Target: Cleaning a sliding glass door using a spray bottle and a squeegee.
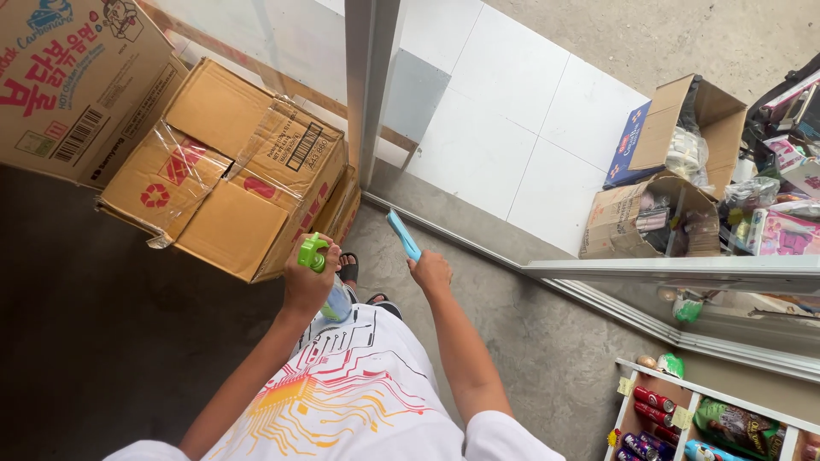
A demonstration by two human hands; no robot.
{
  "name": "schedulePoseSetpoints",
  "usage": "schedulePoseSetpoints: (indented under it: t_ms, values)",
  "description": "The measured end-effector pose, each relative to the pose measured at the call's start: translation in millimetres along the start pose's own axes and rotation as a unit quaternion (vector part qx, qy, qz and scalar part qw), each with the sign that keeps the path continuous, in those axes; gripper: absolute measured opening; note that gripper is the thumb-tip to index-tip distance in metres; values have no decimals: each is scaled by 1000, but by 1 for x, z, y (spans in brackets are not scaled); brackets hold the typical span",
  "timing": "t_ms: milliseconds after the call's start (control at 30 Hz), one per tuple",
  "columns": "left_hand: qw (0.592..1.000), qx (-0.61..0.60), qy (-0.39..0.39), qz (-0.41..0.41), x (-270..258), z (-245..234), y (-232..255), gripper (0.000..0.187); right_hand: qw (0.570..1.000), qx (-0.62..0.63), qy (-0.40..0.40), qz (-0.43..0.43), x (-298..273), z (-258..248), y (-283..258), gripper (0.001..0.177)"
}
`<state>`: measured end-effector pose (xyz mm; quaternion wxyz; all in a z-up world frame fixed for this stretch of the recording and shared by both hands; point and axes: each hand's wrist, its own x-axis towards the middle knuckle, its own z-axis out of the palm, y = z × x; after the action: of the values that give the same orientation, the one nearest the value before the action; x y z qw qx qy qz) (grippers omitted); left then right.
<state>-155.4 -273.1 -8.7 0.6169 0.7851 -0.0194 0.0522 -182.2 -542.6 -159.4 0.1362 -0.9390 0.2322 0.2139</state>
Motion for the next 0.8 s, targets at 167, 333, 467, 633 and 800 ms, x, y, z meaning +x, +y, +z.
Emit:
schedulePoseSetpoints:
  t_ms: [167,333,467,633,800]
  values:
    - [996,-67,50,-25,24,-27,-8,10,997,-80,5,-17,88,-27,-25,44]
    - [991,-96,85,-36,46,-51,-36,10,991,-131,4,-31,164,-34,-32,45]
    - [990,-102,95,-37,62,-64,-42,11,991,-132,5,-27,171,-76,-50,46]
    - [991,-86,91,-49,69,-72,-45,12,987,-156,13,-37,155,-135,-65,42]
    - [987,-117,91,-63,81,-68,-39,7,980,-169,45,-91,132,-203,-73,43]
